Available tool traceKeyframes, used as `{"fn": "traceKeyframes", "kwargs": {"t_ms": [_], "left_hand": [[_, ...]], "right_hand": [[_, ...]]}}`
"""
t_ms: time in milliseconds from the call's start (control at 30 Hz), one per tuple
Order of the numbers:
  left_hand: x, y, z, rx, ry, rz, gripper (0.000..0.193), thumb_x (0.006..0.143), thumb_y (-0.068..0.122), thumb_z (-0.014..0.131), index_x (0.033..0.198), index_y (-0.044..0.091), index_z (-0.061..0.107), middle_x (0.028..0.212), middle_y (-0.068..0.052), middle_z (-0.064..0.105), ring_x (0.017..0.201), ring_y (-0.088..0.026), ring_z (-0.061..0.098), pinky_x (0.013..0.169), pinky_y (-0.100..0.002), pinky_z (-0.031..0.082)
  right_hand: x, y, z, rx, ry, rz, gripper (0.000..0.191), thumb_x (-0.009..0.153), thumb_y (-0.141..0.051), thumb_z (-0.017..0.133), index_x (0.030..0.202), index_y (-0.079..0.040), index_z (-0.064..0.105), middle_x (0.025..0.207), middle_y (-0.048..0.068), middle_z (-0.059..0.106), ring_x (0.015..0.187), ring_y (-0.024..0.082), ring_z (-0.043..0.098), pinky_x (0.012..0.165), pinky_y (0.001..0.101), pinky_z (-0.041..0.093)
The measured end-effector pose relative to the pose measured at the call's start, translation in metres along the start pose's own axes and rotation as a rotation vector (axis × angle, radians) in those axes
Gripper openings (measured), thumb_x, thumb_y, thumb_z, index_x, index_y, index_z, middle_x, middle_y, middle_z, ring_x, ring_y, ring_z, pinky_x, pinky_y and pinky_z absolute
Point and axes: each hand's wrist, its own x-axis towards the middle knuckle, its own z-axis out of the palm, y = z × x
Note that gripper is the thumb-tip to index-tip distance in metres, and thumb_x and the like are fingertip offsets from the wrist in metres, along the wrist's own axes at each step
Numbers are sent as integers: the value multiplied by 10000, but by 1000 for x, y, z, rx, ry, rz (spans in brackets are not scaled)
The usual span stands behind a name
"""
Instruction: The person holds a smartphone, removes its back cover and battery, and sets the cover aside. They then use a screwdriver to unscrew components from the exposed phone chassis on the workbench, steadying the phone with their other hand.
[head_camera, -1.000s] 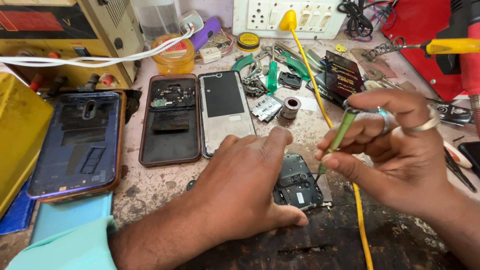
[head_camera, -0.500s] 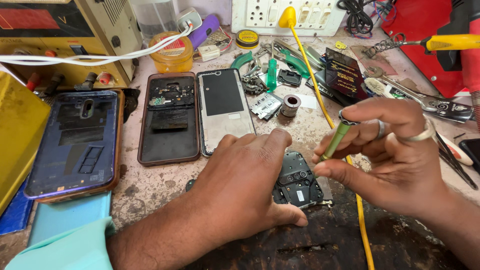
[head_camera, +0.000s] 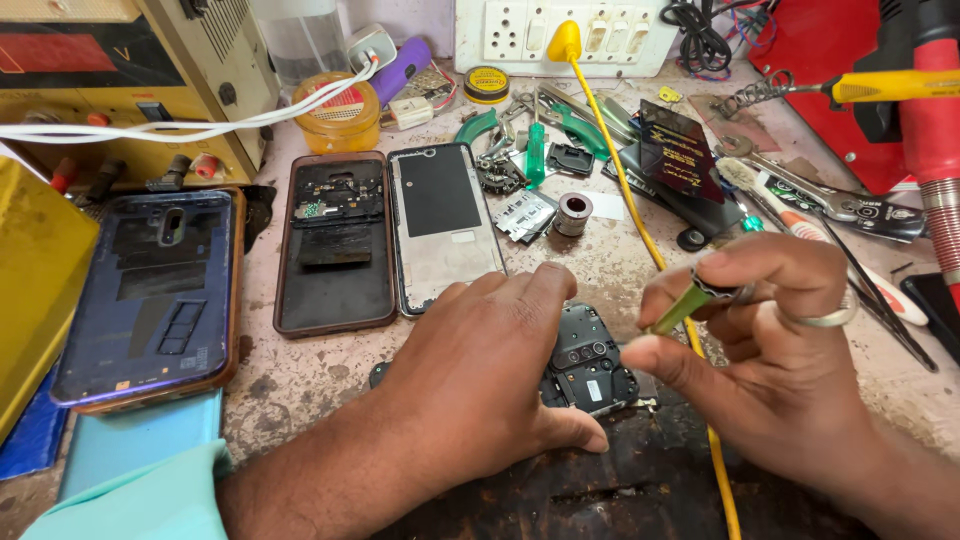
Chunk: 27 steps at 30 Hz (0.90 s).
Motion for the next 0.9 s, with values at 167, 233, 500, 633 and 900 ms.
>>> {"fn": "traceKeyframes", "kwargs": {"t_ms": [167,233,500,633,900], "left_hand": [[1,1,0,19,5,7,844,527,478,957,1096,42,513,981,-151,673,1004,-387,627,842,-516,464],[0,2,1,17,2,6,840,528,481,954,1094,44,514,991,-148,673,1003,-385,627,838,-515,465],[0,2,2,35,-8,4,832,535,496,947,1080,42,512,989,-145,667,1006,-377,628,848,-509,469],[0,1,1,30,4,20,837,534,488,949,1085,36,510,991,-150,668,1008,-381,627,850,-509,469],[0,1,3,39,34,37,850,525,494,955,1080,29,509,994,-167,671,1015,-394,628,848,-513,475]], "right_hand": [[3,3,0,82,50,143,673,936,69,635,1452,-144,260,1164,141,684,1076,214,700,892,323,593],[5,5,0,-14,127,172,791,905,82,773,1478,-140,274,1094,132,642,948,191,678,800,311,584],[7,4,-4,220,1,94,696,934,84,665,1465,-160,287,1139,151,656,1125,218,711,931,348,637],[8,0,-6,228,-66,114,672,923,62,600,1450,-175,257,1240,154,678,1252,225,660,1003,347,589],[12,-3,1,35,63,65,789,825,54,732,1451,-150,296,1152,153,560,1103,196,633,984,351,576]]}}
